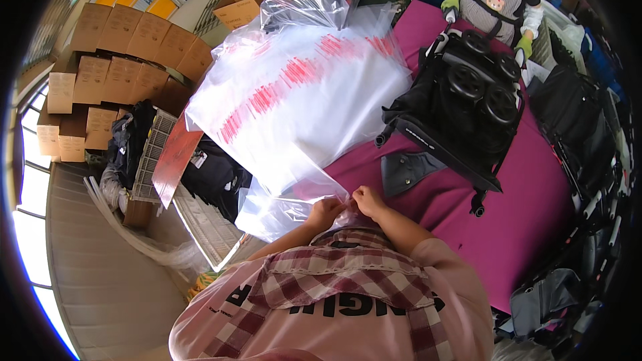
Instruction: The person unpacks black baby strollers from plastic bags, places them on a pink table, and attaches wheels to each stroller. The person repeats this process for multiple strollers, moving them between the table and a white basket.
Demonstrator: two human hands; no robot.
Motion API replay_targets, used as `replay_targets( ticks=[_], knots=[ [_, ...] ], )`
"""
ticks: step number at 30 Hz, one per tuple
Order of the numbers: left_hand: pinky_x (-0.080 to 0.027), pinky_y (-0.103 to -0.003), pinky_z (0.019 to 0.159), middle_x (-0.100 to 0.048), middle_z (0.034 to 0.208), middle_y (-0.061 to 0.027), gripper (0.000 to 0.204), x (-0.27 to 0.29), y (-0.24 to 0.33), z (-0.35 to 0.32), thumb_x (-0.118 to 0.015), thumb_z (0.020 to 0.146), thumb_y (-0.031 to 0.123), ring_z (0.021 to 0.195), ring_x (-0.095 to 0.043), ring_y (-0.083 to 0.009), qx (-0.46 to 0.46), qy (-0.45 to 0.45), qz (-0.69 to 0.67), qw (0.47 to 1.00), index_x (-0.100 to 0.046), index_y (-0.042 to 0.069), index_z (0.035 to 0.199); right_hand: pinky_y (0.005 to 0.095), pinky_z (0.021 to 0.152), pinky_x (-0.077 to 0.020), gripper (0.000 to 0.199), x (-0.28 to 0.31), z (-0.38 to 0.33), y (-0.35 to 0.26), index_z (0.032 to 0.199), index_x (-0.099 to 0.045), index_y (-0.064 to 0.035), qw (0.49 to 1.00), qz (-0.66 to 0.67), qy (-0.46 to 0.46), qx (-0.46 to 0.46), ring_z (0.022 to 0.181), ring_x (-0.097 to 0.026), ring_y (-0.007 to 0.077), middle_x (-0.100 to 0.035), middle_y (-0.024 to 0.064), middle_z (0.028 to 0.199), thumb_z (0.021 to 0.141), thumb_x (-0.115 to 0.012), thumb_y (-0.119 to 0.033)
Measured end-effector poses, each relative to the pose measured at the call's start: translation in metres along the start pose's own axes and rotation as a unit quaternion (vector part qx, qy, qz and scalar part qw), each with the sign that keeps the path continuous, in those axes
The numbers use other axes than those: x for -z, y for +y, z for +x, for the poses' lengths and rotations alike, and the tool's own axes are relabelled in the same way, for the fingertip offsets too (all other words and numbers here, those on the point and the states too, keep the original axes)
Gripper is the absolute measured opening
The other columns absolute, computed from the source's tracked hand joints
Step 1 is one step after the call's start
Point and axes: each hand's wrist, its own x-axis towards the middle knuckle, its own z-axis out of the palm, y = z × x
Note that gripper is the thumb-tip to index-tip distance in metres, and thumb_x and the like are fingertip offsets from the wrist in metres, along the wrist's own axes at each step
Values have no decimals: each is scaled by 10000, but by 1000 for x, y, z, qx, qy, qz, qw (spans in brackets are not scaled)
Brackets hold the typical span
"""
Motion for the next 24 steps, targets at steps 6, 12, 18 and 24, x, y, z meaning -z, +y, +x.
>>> replay_targets(
  ticks=[6,12,18,24],
  knots=[
    [-445,-346,570,-619,694,-119,202,3,-24,-10,-689,830,193,602,-561,-185,-39,13,-41,998,-636,-2,850,249,540,-420,315,-14,-22,-37,724,-646,-30,996,-20,-86,-21,602,-530,82,-586,16,621,879,-671,-304],
    [-425,-330,544,-596,658,-79,204,33,-44,-29,-673,845,183,589,-522,-140,-45,33,-124,991,-613,-8,811,265,474,-373,285,-49,-18,-56,655,-588,-26,997,-20,-66,36,519,-477,72,-574,12,575,843,-702,-207],
    [-470,-337,575,-636,677,-130,264,63,-93,-40,-655,857,243,611,-611,-192,29,80,-114,990,-605,-7,787,241,487,-374,243,-75,0,-70,694,-587,-52,992,90,-88,27,541,-482,65,-581,-3,639,883,-664,-183],
    [-478,-322,635,-655,756,-86,473,85,-136,-55,-587,906,454,731,-617,-175,150,4,-174,973,-652,-12,854,239,569,-424,196,-71,12,-88,801,-668,-11,989,45,-130,58,620,-526,64,-626,14,697,906,-633,-173]
  ],
)
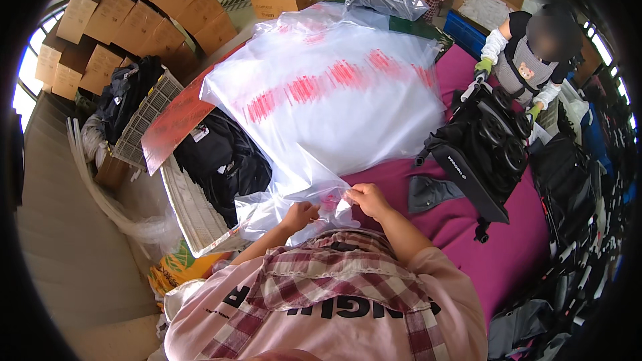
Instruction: The person unpacks black baby strollers from plastic bags, places them on a pink table, and attaches wheels to each stroller. The person repeats this process for multiple strollers, moving them between the table and a white basket.
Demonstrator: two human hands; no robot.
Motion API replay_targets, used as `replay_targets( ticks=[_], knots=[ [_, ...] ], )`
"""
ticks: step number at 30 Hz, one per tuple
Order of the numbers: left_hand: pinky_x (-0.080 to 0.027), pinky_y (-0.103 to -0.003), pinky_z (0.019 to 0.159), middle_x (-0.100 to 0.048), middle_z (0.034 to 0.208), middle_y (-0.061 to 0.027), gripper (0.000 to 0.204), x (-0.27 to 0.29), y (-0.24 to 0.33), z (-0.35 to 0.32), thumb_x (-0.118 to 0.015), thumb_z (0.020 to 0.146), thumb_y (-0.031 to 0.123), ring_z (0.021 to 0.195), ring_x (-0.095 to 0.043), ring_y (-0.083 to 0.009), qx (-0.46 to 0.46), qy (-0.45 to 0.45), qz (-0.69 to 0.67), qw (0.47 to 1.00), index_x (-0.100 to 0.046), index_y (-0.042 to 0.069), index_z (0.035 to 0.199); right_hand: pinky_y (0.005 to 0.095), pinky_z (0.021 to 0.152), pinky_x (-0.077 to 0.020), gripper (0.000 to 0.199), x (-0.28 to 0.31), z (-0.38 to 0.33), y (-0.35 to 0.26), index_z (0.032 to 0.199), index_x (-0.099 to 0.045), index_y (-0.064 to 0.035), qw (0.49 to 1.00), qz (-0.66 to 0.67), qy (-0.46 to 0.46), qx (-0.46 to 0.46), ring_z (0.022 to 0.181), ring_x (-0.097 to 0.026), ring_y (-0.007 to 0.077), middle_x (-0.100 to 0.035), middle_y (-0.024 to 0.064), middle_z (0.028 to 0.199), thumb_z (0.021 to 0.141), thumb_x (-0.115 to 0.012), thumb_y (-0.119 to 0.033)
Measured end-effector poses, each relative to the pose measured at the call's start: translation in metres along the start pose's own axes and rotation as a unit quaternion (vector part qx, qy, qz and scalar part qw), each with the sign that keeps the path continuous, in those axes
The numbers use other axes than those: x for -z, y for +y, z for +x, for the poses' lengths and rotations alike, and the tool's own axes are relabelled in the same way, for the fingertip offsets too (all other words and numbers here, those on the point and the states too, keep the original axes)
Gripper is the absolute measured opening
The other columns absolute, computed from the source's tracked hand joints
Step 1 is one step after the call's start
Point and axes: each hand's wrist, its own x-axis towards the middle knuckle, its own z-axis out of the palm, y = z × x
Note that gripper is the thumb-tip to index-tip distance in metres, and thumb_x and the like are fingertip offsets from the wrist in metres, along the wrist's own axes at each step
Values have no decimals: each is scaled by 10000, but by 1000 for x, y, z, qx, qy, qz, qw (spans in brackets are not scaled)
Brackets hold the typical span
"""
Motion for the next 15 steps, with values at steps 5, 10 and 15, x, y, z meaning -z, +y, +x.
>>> replay_targets(
  ticks=[5,10,15],
  knots=[
    [-433,-274,629,-598,757,-40,473,-28,81,-2,-535,955,452,698,-522,-120,-79,-34,-72,994,-657,2,877,237,629,-467,89,-28,-10,0,818,-658,7,999,19,-37,20,675,-566,69,-648,8,731,796,-724,-48],
    [-420,-241,611,-574,728,8,295,-41,73,8,-575,959,275,651,-487,-81,-38,-89,-155,983,-667,-1,910,234,564,-425,173,-6,-23,4,731,-587,-41,999,47,-18,-18,627,-523,61,-615,1,703,796,-743,-75],
    [-439,-268,596,-609,718,-25,287,-55,72,8,-610,928,262,643,-516,-92,-68,-38,-60,995,-647,-13,855,224,618,-415,158,21,-30,19,768,-553,-64,985,170,-21,-33,655,-504,72,-574,-7,724,848,-690,-68]
  ],
)
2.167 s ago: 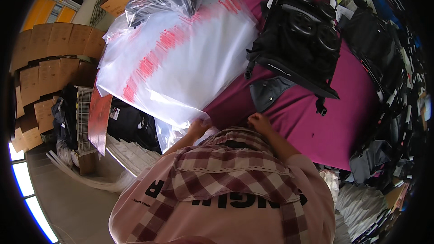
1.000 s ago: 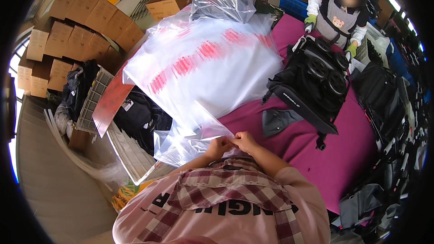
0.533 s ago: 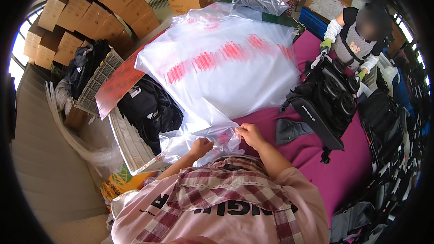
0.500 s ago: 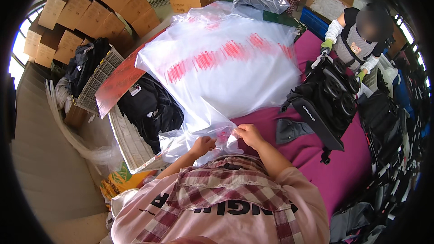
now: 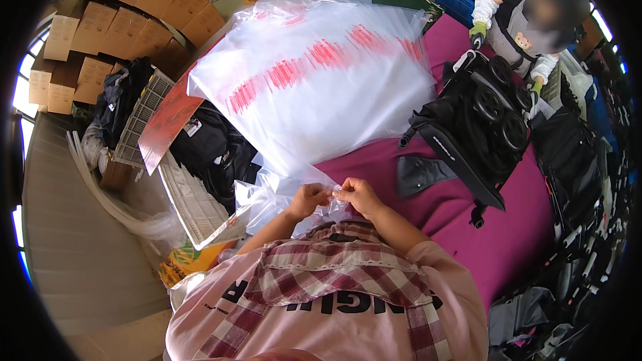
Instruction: The person unpacks black baby strollers from plastic bags, places them on a pink table, and attaches wheels to each stroller. The person repeats this process for multiple strollers, moving them between the table and a white basket.
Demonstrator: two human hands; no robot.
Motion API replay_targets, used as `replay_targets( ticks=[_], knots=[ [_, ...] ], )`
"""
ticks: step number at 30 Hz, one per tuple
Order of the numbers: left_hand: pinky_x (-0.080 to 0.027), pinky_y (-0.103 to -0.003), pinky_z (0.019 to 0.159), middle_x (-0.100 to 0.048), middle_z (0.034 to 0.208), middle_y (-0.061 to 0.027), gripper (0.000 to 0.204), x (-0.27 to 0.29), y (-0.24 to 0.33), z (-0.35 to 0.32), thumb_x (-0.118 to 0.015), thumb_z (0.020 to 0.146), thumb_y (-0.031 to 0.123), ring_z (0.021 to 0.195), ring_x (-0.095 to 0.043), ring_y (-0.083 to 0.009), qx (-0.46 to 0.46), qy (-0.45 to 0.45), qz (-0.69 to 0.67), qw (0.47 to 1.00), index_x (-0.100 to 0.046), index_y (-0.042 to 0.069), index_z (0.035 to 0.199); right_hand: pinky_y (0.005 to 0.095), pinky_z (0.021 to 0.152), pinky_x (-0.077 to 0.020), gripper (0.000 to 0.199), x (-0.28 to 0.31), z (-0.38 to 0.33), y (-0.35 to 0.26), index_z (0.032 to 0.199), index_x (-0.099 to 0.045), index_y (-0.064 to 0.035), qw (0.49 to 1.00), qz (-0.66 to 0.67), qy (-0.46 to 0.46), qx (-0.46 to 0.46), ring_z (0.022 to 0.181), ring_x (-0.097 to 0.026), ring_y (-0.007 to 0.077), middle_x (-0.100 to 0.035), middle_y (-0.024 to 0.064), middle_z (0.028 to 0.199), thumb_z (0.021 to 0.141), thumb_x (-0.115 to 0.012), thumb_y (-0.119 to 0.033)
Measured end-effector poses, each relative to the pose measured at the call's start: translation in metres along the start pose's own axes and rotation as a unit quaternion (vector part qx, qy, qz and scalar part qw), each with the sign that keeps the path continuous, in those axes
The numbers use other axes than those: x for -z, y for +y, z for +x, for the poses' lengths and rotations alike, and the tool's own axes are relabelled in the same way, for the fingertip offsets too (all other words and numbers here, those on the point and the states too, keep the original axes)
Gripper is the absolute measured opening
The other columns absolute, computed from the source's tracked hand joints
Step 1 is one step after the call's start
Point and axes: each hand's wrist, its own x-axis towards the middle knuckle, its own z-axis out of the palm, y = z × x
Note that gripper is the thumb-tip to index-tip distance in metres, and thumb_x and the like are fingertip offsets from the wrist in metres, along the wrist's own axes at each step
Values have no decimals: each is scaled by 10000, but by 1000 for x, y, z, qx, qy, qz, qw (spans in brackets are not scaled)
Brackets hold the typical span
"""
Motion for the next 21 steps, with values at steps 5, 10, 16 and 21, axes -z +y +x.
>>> replay_targets(
  ticks=[5,10,16,21],
  knots=[
    [-473,-271,636,-642,735,-62,397,12,-36,-9,-583,944,345,724,-610,-134,95,47,-91,990,-654,-38,874,240,632,-439,157,36,-7,-21,798,-539,-59,994,106,29,7,665,-540,95,-608,25,755,869,-671,-103],
    [-454,-265,691,-643,806,-48,430,-22,36,-3,-568,956,386,764,-570,-114,109,-44,-74,990,-676,-28,1004,265,724,-514,149,22,-9,-16,897,-558,-34,998,16,-47,-29,754,-607,120,-636,52,846,820,-684,-13],
    [-396,-232,627,-563,697,21,310,-27,48,5,-616,940,287,662,-473,-66,-23,-45,-109,993,-644,5,813,258,696,-503,140,28,-14,-20,907,-566,-29,996,79,-32,-41,733,-601,117,-634,58,850,831,-684,-28],
    [-435,-253,633,-614,724,-34,289,-19,24,7,-555,962,241,662,-542,-100,16,5,-104,994,-634,-4,832,254,672,-502,50,32,-20,-31,891,-597,-49,972,223,61,-38,726,-603,120,-625,27,818,902,-621,-92]
  ],
)
